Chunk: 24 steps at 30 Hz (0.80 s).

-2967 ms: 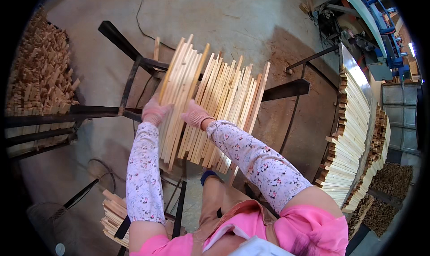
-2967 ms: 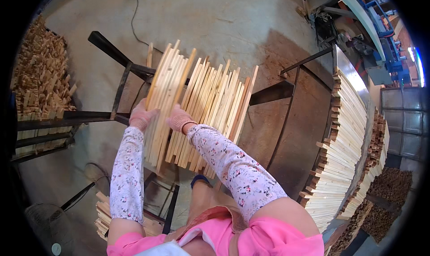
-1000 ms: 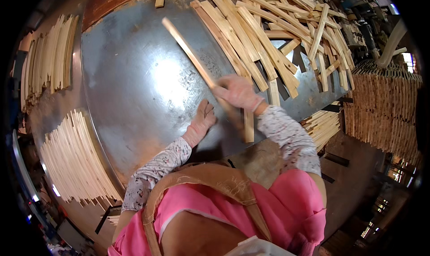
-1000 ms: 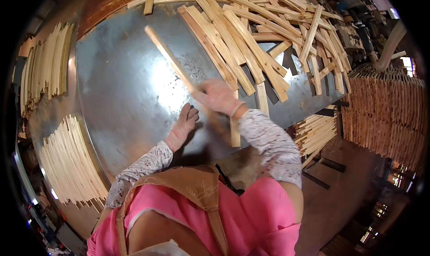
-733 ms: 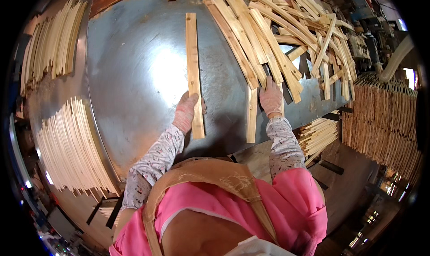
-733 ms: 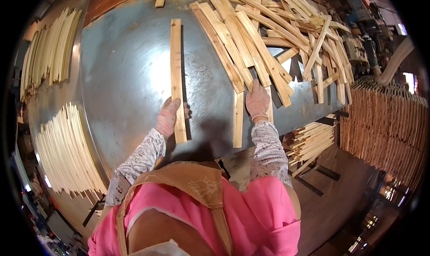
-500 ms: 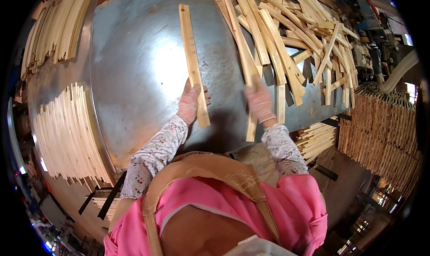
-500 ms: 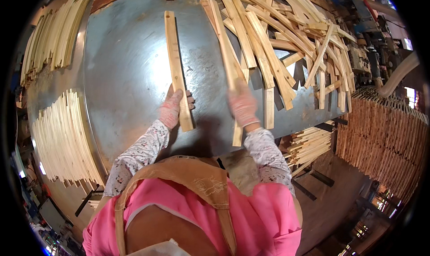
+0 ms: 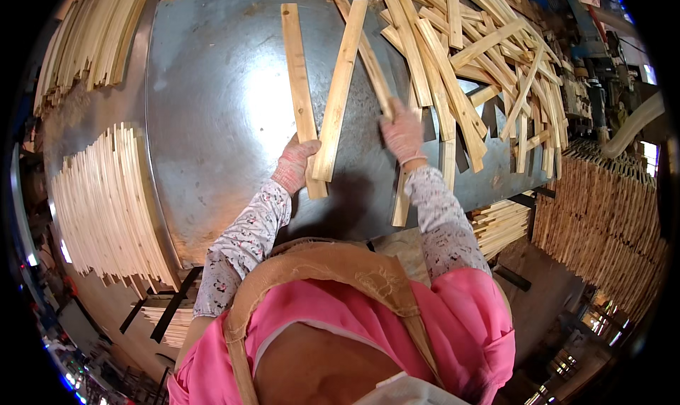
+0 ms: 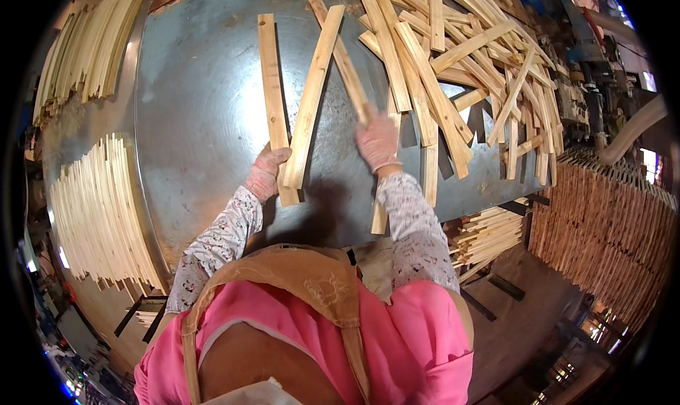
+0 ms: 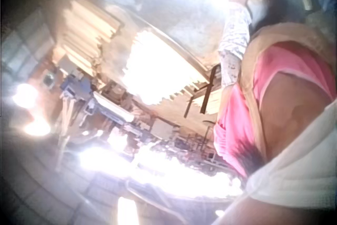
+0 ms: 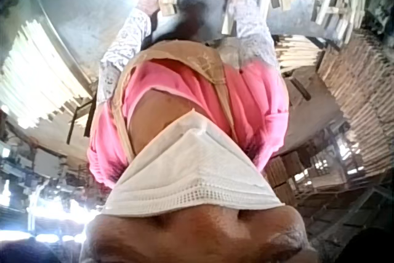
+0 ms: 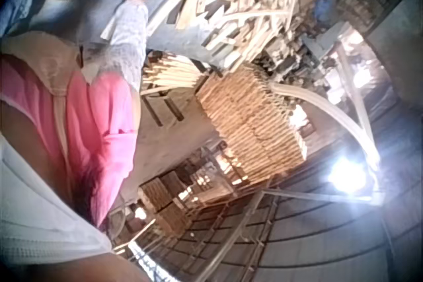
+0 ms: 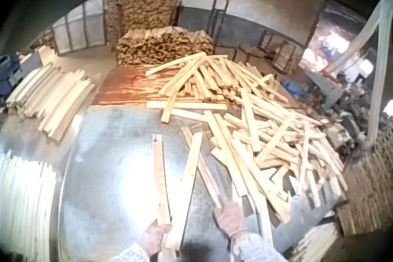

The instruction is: The person repeatedly picks up thin wooden strips from a large pile on a metal table and arranges them into a neat, aligned stack. The person uses both hands to gather the strips and places them in a growing pile on the left side of the workspace.

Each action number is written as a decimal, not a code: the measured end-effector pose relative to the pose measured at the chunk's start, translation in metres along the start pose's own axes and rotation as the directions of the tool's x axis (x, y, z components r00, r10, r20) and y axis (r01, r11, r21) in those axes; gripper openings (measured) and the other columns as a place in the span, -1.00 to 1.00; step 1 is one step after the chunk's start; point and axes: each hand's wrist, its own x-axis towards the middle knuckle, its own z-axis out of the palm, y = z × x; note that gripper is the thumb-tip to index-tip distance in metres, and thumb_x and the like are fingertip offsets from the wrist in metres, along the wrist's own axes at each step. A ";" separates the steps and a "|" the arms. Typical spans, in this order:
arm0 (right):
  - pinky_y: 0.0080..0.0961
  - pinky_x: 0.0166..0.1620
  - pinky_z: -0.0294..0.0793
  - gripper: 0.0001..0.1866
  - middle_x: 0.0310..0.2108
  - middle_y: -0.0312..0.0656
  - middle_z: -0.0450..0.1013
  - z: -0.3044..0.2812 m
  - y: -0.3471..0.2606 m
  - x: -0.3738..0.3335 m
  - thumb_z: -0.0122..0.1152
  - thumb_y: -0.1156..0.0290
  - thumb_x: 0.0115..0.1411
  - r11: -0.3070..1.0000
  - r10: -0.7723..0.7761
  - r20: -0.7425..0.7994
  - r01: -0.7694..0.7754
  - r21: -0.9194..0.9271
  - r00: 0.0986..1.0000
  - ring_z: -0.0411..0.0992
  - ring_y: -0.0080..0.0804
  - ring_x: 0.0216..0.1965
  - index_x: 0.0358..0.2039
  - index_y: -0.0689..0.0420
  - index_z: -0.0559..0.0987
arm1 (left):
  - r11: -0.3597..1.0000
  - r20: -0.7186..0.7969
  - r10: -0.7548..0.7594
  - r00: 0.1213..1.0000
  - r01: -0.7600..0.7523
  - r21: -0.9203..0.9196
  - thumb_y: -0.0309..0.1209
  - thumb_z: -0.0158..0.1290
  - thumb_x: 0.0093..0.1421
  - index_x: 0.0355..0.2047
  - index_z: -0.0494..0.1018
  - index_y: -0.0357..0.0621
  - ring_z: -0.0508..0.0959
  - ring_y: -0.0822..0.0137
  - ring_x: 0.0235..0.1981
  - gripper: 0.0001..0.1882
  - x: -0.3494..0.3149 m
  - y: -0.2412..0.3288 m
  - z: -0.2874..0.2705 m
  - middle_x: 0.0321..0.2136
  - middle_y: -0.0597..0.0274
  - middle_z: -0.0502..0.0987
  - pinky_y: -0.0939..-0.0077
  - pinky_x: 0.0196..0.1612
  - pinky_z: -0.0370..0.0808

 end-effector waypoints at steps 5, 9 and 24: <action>0.02 -0.17 0.62 -0.59 -0.10 0.15 0.63 0.046 -0.102 -0.090 0.08 0.11 0.46 0.959 -0.264 0.317 0.282 -0.012 0.911 0.62 0.19 -0.23 0.01 0.22 0.55 | 0.821 -0.079 0.233 0.969 -0.153 0.549 -0.13 0.21 0.35 0.44 0.21 -0.31 0.62 0.08 -0.03 -0.20 -0.006 0.000 0.015 0.03 -0.14 0.58 0.25 0.13 0.56; 0.07 -0.19 0.60 -0.60 -0.24 0.10 0.63 0.041 -0.127 -0.113 0.07 0.11 0.46 0.913 -0.290 0.247 0.191 0.360 0.925 0.62 0.17 -0.25 -0.12 0.27 0.56 | 0.559 -0.109 0.110 0.988 0.029 0.828 0.11 0.29 0.21 0.36 0.30 -0.35 0.63 -0.04 0.07 -0.06 -0.014 0.026 0.016 0.10 -0.31 0.52 0.17 0.21 0.55; -0.07 0.02 0.63 -0.55 -0.08 0.05 0.68 -0.057 0.016 0.090 0.26 0.16 0.27 0.983 0.152 0.103 -0.161 0.088 0.983 0.63 0.11 -0.03 0.08 0.15 0.65 | 0.961 0.316 -0.155 0.936 0.217 -0.172 -0.16 0.30 0.19 0.22 0.47 -0.40 0.69 0.03 -0.05 -0.30 -0.012 0.039 -0.024 -0.02 -0.11 0.66 0.03 0.07 0.69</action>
